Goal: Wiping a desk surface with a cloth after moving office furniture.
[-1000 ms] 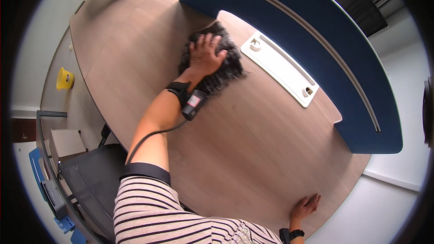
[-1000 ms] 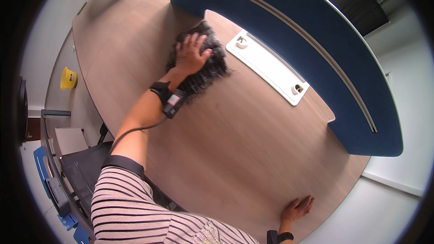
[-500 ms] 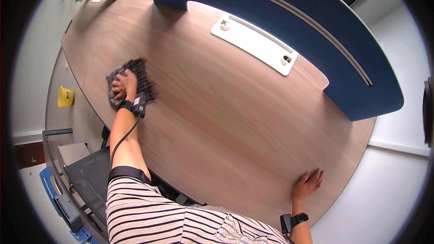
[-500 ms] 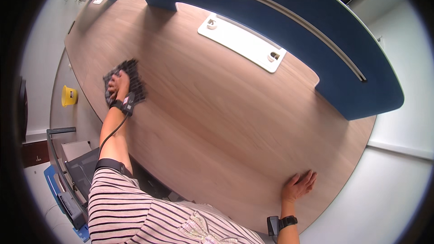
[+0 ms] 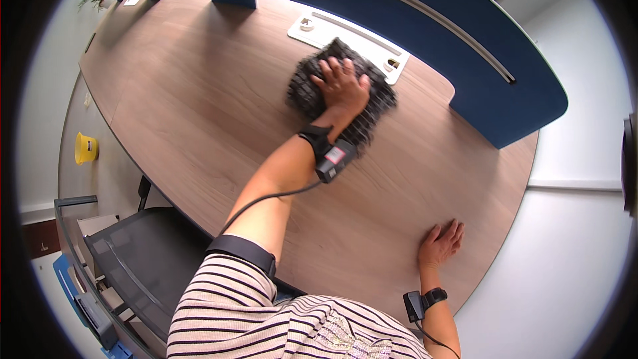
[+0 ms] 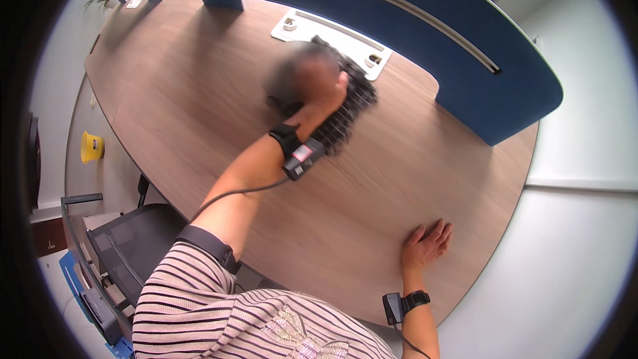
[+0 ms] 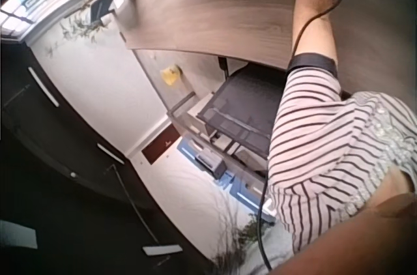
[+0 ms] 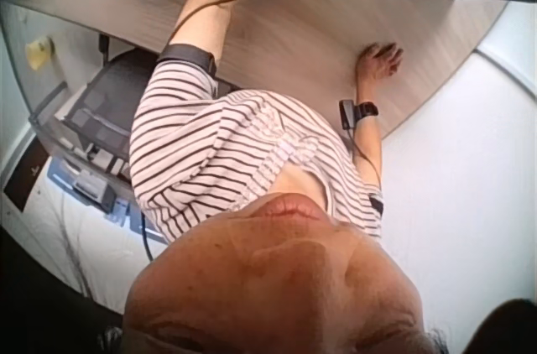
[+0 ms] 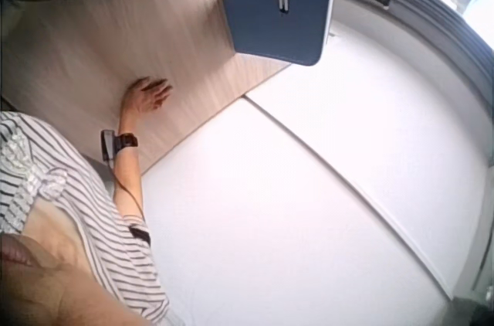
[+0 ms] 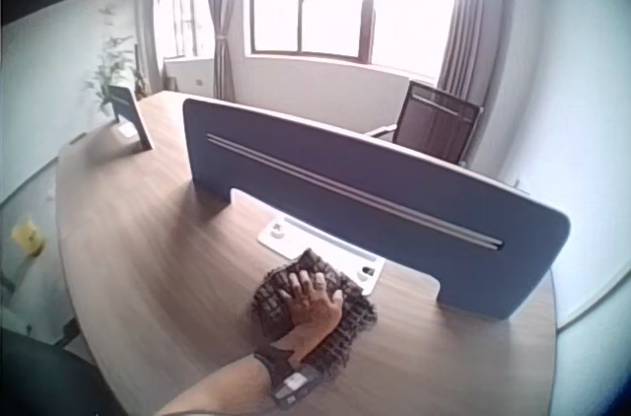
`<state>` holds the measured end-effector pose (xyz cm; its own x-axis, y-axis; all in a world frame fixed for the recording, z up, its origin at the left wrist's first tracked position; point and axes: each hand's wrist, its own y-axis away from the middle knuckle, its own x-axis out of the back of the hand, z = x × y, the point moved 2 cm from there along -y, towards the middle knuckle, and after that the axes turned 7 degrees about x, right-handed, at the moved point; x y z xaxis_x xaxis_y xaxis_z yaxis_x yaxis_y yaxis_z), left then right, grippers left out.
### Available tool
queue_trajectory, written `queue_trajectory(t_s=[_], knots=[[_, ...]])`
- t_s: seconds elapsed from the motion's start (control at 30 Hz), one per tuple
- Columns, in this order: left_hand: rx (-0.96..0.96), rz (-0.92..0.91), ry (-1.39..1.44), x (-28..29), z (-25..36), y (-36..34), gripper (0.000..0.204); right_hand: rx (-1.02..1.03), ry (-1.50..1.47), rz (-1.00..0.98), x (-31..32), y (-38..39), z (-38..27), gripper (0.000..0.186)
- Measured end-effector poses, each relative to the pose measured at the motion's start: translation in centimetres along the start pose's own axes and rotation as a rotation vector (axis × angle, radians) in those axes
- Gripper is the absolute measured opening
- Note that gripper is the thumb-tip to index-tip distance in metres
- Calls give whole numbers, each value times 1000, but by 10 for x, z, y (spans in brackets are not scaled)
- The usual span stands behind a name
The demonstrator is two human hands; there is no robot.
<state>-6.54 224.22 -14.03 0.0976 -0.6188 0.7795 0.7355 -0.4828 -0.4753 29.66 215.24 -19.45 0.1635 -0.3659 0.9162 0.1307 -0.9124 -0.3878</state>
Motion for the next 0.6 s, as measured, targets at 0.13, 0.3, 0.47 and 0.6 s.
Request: queue_trajectory(t_s=[0.13, 0.3, 0.47, 0.6], knots=[[-280, -107, 88, 4, 55, 71, 52, 15, -15, 12, -1, 0, 0, 50], [-598, -324, 353, 27, 68, 144, 49, 18, -29, 87, -4, 4, 0, 48], [-452, -197, 343, 35, 13, 86, 42, 24, -17, 115, -5, 1, 5, 46], [-109, 36, -5, 41, -107, 10, 42, 13, 35, 116, -3, 5, 12, 45]])
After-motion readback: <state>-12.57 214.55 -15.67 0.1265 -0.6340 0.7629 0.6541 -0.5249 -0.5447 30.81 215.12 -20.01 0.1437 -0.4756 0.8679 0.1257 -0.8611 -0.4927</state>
